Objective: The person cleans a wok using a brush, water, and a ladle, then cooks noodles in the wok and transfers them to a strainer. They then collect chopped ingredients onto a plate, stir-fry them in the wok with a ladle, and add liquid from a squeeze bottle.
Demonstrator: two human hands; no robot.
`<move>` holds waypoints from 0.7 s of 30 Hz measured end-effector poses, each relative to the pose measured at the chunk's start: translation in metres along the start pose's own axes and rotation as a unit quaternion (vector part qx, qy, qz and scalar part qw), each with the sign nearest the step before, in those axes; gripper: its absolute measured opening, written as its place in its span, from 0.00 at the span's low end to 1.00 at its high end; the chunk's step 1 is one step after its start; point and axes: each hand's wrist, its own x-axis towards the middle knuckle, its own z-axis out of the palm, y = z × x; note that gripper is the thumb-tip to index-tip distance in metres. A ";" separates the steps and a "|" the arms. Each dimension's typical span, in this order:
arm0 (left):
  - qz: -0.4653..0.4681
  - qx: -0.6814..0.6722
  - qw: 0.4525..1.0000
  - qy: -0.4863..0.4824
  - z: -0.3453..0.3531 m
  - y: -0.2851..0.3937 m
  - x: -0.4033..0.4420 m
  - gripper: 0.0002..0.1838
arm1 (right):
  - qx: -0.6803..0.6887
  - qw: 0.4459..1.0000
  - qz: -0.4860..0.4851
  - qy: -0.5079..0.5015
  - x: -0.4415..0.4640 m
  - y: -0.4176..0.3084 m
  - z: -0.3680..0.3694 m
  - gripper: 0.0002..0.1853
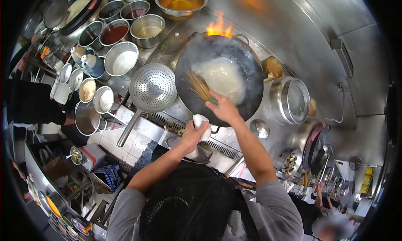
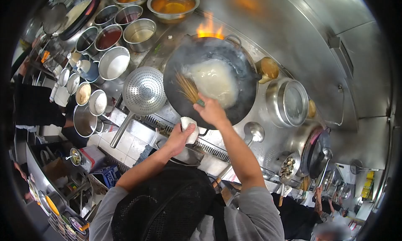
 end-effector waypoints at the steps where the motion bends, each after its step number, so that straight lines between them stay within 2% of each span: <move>1: -0.003 0.004 1.000 -0.005 0.000 0.000 -0.002 0.33 | 0.001 1.000 0.005 0.004 -0.018 0.004 0.000 0.34; 3: -0.013 -0.020 1.000 0.011 0.003 0.007 -0.005 0.27 | 0.065 0.995 -0.041 -0.062 -0.050 0.025 -0.019 0.33; 5: -0.019 -0.038 0.999 0.010 0.003 0.010 -0.005 0.27 | 0.016 0.990 -0.056 -0.131 -0.072 0.070 -0.065 0.33; 7: -0.020 -0.032 0.999 -0.002 -0.002 0.004 0.000 0.26 | -0.028 0.982 0.051 -0.178 -0.061 0.127 -0.114 0.34; 8: -0.023 -0.034 0.999 -0.002 -0.003 0.005 0.000 0.26 | -0.029 0.982 0.053 -0.181 -0.042 0.127 -0.117 0.34; 10: -0.018 -0.045 0.998 -0.025 -0.002 0.008 -0.002 0.32 | -0.108 0.987 0.110 -0.051 -0.004 0.115 -0.114 0.32; 12: -0.021 -0.053 0.998 -0.029 -0.002 0.008 0.000 0.31 | -0.204 0.976 0.051 0.053 0.024 0.094 -0.054 0.30; 14: -0.036 -0.048 0.998 -0.020 -0.002 0.010 -0.001 0.30 | -0.179 0.973 0.137 0.041 0.020 0.040 -0.011 0.32; 15: -0.036 -0.046 0.998 -0.023 0.001 0.015 -0.003 0.30 | -0.178 0.973 0.119 0.079 0.011 0.034 0.011 0.32; 18: -0.060 -0.093 0.993 -0.031 0.002 0.028 -0.011 0.28 | -0.182 0.976 0.116 0.011 -0.046 0.015 -0.009 0.33; 19: -0.060 -0.091 0.993 -0.033 0.002 0.031 -0.012 0.28 | -0.209 0.972 0.108 -0.028 -0.061 0.022 -0.022 0.34; 21: -0.065 -0.106 0.992 -0.032 0.004 0.033 -0.016 0.27 | -0.280 0.954 0.100 -0.030 -0.074 0.093 -0.039 0.34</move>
